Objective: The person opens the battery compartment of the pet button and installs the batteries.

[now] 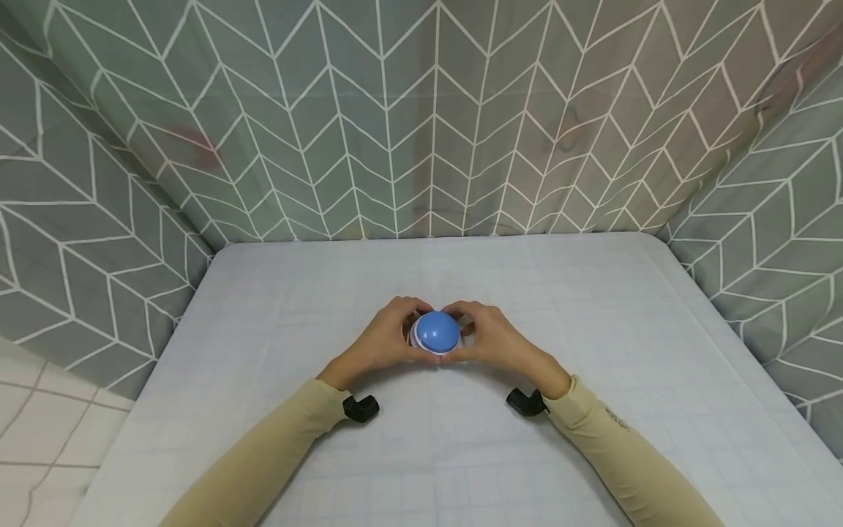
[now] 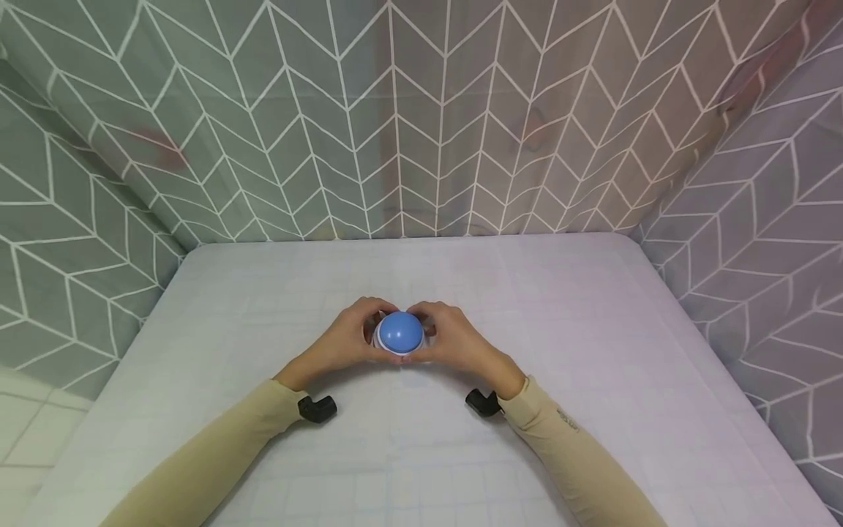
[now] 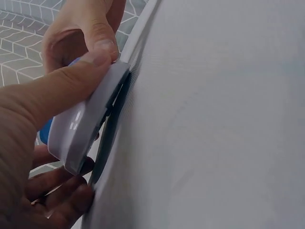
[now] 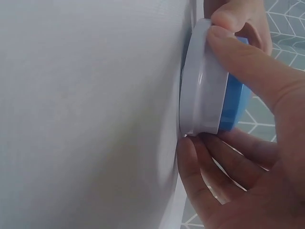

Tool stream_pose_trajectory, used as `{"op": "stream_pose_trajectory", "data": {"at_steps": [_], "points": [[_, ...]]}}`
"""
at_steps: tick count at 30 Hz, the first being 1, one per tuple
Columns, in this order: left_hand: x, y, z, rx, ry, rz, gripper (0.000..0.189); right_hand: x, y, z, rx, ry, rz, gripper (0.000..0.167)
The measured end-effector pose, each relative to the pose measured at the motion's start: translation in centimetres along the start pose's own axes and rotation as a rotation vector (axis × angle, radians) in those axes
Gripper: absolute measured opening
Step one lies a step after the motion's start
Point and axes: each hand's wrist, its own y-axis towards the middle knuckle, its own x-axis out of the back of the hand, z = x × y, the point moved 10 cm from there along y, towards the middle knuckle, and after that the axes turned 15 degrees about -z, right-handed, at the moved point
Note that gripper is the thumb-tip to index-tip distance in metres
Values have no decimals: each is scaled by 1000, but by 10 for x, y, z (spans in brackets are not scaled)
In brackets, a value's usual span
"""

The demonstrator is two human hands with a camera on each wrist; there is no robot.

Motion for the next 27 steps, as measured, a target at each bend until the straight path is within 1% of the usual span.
{"op": "stream_pose_trajectory", "data": {"at_steps": [5, 8, 14, 17, 20, 23, 27], "points": [[-7, 3, -1, -24, 28, 0, 83, 5, -3, -2, 4, -28, -11, 73], [-10, 5, 0, -32, 44, 0, 84, 8, -4, -1, 12, -20, -12, 73], [-10, 6, 2, -36, 72, 8, 84, 7, -2, -1, 32, 0, -10, 72], [-9, 7, 1, -10, 40, 17, 87, 6, -1, -1, 34, -15, 5, 72], [-6, 8, 1, 18, -8, 6, 89, 9, 0, -1, 23, -36, 19, 70], [0, 10, 0, 28, -25, -13, 85, 18, 2, -4, -13, -69, 15, 66], [5, 14, 2, 38, 5, -13, 86, 40, 6, -14, -70, -161, -11, 65]]}}
